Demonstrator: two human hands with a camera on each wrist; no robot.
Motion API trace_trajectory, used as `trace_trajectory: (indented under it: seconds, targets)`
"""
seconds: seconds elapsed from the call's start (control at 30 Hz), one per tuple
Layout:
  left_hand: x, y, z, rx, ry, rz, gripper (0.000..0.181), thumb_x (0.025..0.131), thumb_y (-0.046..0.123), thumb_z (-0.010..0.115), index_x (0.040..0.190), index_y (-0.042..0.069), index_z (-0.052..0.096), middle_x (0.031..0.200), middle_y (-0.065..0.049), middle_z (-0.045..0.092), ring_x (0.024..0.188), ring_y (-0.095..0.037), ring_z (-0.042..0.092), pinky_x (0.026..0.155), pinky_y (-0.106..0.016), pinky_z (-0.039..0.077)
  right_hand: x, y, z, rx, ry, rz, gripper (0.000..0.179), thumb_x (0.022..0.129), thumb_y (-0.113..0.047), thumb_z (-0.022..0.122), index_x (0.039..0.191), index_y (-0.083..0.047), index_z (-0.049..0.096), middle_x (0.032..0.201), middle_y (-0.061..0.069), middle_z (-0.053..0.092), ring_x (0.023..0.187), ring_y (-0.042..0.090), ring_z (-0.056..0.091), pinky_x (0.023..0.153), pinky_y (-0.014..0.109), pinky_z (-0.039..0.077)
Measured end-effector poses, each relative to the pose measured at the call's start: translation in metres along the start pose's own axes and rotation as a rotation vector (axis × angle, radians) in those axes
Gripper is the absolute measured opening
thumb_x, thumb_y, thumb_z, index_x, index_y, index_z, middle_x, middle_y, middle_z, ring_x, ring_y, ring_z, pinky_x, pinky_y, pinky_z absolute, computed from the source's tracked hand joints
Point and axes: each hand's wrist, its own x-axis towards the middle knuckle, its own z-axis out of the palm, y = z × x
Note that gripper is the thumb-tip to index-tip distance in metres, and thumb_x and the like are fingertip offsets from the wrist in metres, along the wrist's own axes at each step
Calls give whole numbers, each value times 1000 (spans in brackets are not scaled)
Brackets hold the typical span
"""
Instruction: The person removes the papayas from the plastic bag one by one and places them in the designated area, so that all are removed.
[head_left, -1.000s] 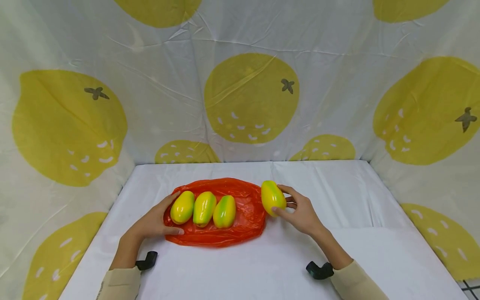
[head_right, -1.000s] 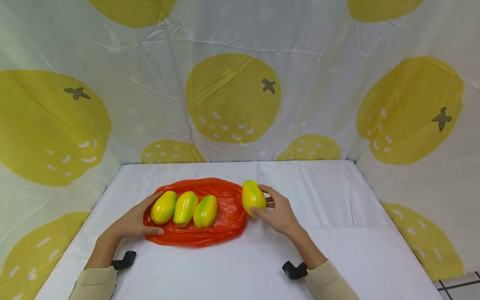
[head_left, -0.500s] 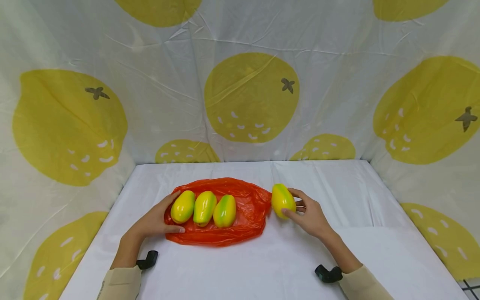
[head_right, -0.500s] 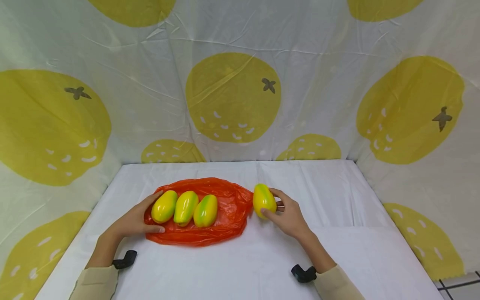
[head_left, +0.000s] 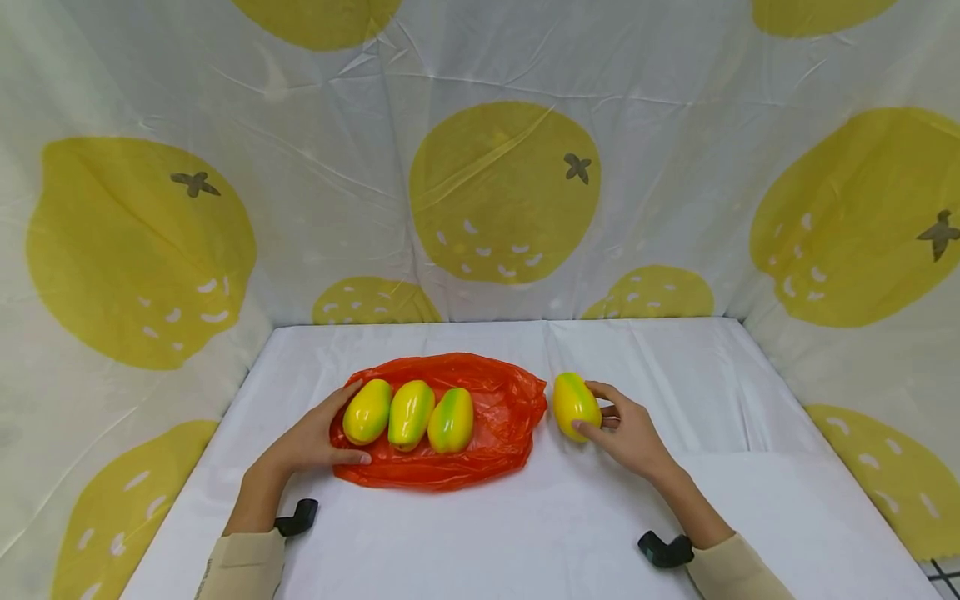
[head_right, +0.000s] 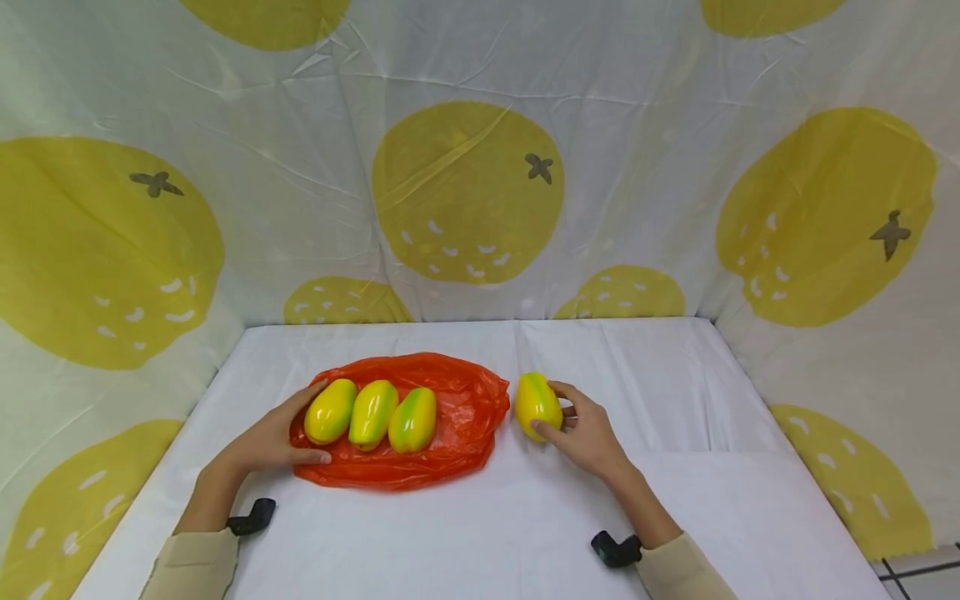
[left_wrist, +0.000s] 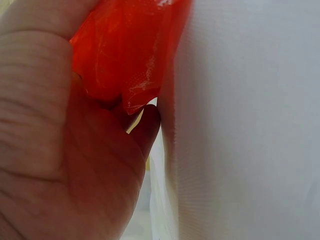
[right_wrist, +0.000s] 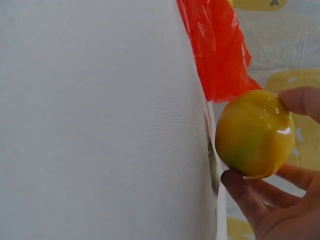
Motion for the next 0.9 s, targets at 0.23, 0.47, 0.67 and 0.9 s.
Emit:
trace_trajectory:
  seconds: [0.23, 0.47, 0.67, 0.9]
  targets:
    - [0, -1, 1, -7, -2, 2, 124, 69, 50, 92, 165, 20, 20, 167, -12, 31, 149, -41, 34, 111, -69, 41, -1, 2, -1, 5, -26, 35, 66, 90, -41, 79, 147, -20, 53, 146, 13, 58, 105, 27, 70, 87, 40, 63]
    - [-1, 0, 1, -12, 3, 15, 122, 69, 50, 92, 165, 20, 21, 166, -11, 33, 148, -41, 35, 111, -69, 41, 0, 1, -1, -12, -46, 48, 68, 90, -42, 78, 148, -20, 51, 147, 12, 57, 108, 28, 70, 90, 41, 62]
    - [-1, 2, 1, -27, 5, 8, 122, 68, 49, 93, 164, 23, 23, 165, -8, 34, 149, -38, 35, 112, -68, 41, 1, 2, 1, -13, -52, 42, 74, 90, -39, 79, 152, -15, 46, 148, 14, 55, 110, 29, 69, 93, 43, 62]
    - [-1, 3, 1, -29, 1, 10, 122, 70, 49, 93, 165, 20, 21, 166, -10, 32, 149, -39, 35, 111, -67, 42, 1, 5, 1, 11, -70, 31, 75, 90, -37, 79, 152, -13, 44, 147, 15, 55, 109, 26, 69, 94, 44, 61]
